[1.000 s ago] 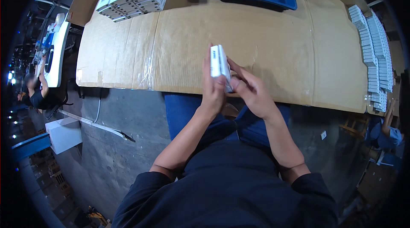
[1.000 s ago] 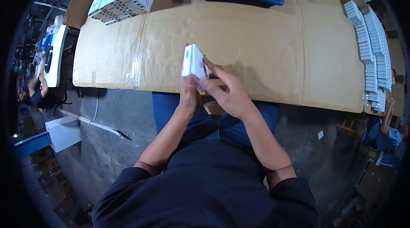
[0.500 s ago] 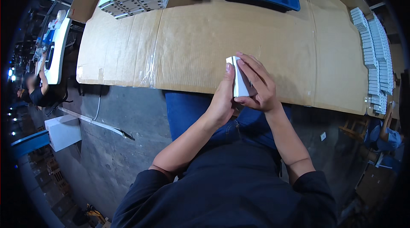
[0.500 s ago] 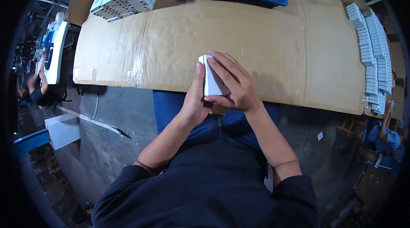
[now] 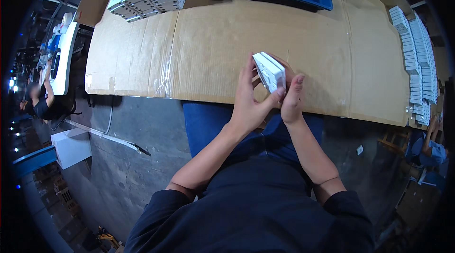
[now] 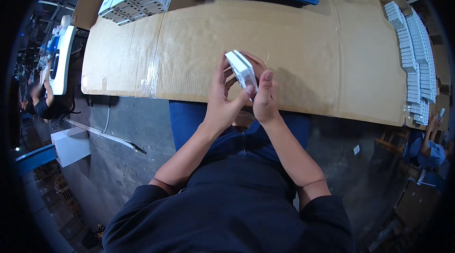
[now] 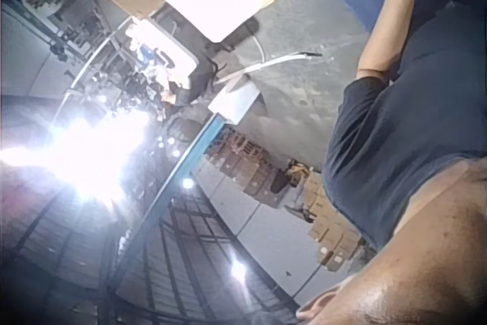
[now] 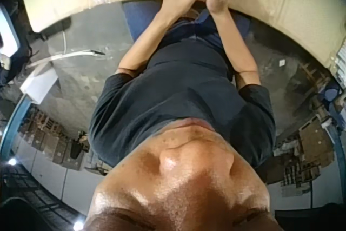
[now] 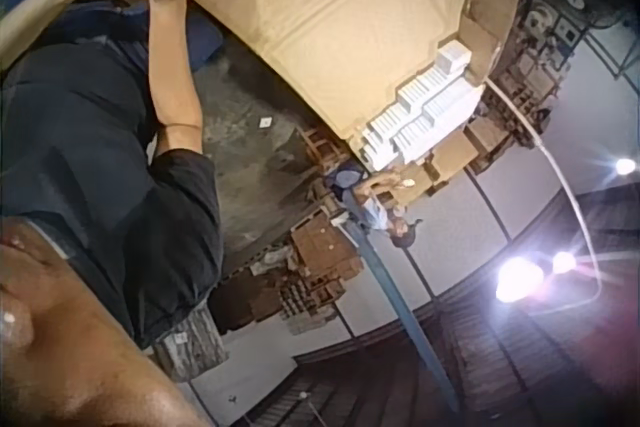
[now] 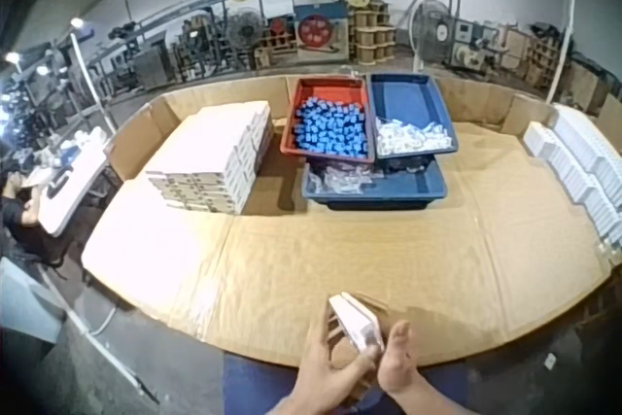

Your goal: Manually assembling electronic components into small white plastic housings at a workbench.

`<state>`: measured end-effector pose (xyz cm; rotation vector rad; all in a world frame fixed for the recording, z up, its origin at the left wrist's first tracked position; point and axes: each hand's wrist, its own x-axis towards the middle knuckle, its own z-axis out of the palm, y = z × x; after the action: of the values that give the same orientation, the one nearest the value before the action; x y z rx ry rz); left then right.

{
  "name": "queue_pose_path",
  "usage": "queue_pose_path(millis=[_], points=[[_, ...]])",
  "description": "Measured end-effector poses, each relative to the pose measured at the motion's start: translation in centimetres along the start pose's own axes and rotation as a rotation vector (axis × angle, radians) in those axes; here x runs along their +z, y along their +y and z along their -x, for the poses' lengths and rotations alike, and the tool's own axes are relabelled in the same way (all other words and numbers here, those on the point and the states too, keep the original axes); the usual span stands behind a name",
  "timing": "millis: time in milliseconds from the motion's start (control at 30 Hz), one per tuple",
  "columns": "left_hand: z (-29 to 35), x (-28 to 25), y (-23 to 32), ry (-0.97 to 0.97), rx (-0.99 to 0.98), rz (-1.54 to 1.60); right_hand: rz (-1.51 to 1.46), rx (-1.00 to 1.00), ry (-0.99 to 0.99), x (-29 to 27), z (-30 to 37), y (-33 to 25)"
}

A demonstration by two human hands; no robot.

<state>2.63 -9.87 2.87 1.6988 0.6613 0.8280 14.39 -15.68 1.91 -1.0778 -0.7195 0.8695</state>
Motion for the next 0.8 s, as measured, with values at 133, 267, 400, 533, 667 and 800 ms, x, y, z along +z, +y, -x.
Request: queue_pose_path(millis=[133, 267, 400, 533, 667, 800], points=[[-0.4, -0.6, 0.4, 0.135, -0.26, 0.459, 0.078, -0.08, -0.069, -0.1, -0.4, -0.2], [-0.7, -1.2, 0.0, 0.116, -0.431, 0.699, 0.461, -0.182, -0.213, -1.2, 0.0, 0.0], [-0.6, -1.1, -0.1, 0.125, -0.482, 0.654, 0.722, -0.373, -0.279, -1.2, -0.4, 0.3], [-0.6, -0.6, -0.6, 0.123, -0.478, 0.614, 0.779, -0.448, -0.234, -1.1, -0.3, 0.7], [-0.5, 0.0, -0.3, 0.146, -0.522, 0.659, 0.871, -0.521, -0.137, -0.8, 0.4, 1.8], [-0.5, 0.3, -1.1, 0.135, -0.484, 0.578, 0.935, -0.563, -0.117, -0.9, 0.5, 2.0]])
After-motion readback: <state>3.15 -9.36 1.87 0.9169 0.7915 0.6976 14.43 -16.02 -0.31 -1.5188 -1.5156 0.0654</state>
